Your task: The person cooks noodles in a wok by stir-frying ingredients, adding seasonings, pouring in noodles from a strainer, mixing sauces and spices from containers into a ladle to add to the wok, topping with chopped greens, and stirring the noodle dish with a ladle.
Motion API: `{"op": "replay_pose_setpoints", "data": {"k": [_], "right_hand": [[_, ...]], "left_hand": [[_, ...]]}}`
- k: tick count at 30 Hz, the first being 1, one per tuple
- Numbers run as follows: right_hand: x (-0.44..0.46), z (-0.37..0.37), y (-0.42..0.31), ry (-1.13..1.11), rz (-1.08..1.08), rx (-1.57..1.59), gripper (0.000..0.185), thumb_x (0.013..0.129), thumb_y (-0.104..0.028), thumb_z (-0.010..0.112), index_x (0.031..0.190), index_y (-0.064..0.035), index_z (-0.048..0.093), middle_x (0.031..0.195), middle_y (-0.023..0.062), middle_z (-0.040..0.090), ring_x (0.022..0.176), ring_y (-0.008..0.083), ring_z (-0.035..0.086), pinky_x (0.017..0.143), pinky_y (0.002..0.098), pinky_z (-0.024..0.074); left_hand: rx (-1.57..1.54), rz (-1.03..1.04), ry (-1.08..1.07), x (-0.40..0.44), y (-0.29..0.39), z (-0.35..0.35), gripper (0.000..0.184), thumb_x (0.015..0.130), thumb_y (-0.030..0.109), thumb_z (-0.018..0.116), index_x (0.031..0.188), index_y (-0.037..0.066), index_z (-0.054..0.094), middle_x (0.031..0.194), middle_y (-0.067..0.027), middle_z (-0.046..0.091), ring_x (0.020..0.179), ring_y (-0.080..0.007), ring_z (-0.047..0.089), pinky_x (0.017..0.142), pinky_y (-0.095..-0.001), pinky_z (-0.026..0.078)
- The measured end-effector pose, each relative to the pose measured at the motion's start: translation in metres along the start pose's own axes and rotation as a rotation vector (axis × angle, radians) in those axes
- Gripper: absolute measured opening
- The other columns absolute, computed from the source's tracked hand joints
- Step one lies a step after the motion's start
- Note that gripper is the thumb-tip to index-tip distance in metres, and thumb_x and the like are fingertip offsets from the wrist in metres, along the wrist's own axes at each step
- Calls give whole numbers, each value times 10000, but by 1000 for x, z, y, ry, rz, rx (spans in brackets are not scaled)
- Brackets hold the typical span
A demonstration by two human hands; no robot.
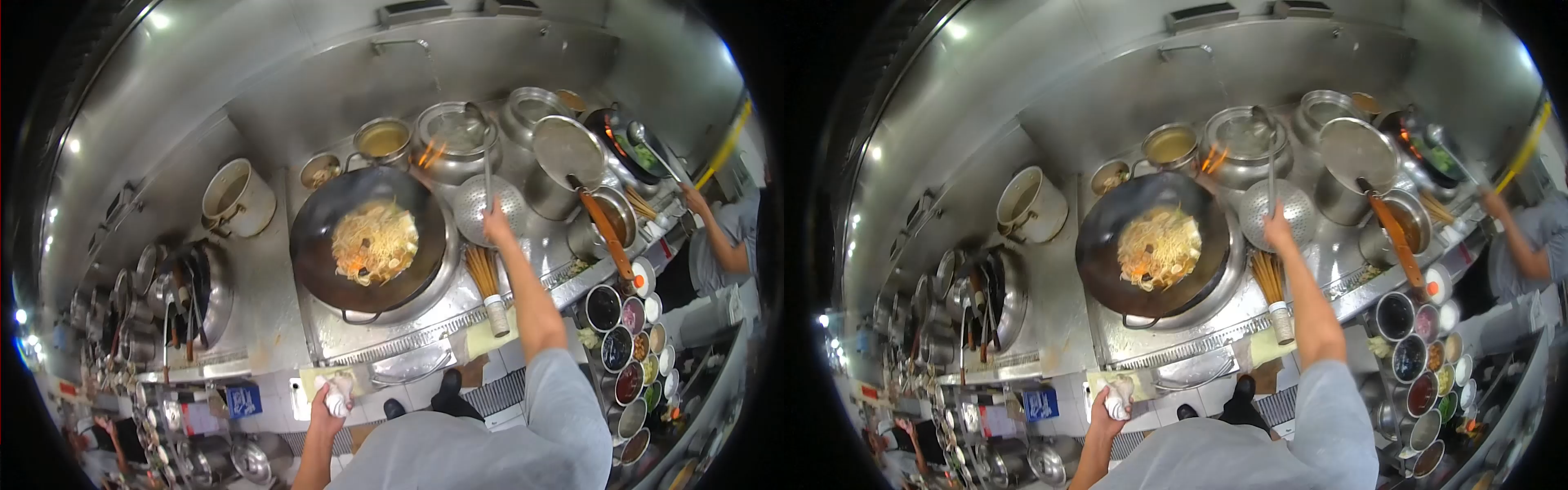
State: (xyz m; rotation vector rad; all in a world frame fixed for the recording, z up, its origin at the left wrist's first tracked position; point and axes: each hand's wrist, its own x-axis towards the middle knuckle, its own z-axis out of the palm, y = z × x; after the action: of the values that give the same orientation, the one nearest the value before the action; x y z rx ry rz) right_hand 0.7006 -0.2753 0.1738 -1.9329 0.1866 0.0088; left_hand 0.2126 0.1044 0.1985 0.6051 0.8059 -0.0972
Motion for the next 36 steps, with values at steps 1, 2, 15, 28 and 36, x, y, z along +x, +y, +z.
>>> {"op": "replay_pose_setpoints", "data": {"k": [1, 2, 15, 28, 36], "right_hand": [[65, 13, 48, 63, -172, -44, 610, 920, -151, 559, 1457, -112, 272, 614, 48, 486, 407, 159, 435, 368, 303, 391], [62, 5, 15, -60, -39, 66, 493, 930, -150, 544, 1376, -73, 347, 615, 39, 481, 412, 142, 438, 370, 290, 386], [-70, -81, -67, -721, 488, 1658, 107, 937, -98, 478, 840, -55, 464, 642, -33, 468, 434, 30, 421, 369, 227, 329], [-117, -90, 69, -618, 426, 1310, 161, 939, -142, 503, 1028, -8, 511, 647, 11, 518, 492, 117, 492, 430, 274, 398], [-196, -59, 146, 57, -125, -733, 703, 891, -207, 555, 1503, -150, 213, 1027, 299, 624, 848, 429, 622, 741, 524, 482]], "left_hand": [[-63, 35, -16, -13, -10, -14, 410, 927, 341, 468, 1257, 98, 485, 1093, -150, 615, 875, -335, 617, 606, -410, 511], [-68, 51, 73, -23, -17, -22, 445, 902, 338, 487, 1270, 88, 477, 1104, -156, 597, 867, -341, 610, 618, -399, 521], [463, 254, 135, -6, 3, -15, 476, 789, 72, 541, 1252, 7, 452, 1024, -146, 606, 832, -263, 644, 677, -361, 565], [262, -13, -117, -13, -51, -31, 469, 849, 139, 581, 1281, 2, 461, 1014, -139, 640, 841, -267, 659, 678, -379, 570], [166, 10, 87, -49, -32, -50, 445, 936, 391, 533, 1248, 75, 501, 1068, -123, 647, 840, -262, 657, 575, -367, 522]]}}
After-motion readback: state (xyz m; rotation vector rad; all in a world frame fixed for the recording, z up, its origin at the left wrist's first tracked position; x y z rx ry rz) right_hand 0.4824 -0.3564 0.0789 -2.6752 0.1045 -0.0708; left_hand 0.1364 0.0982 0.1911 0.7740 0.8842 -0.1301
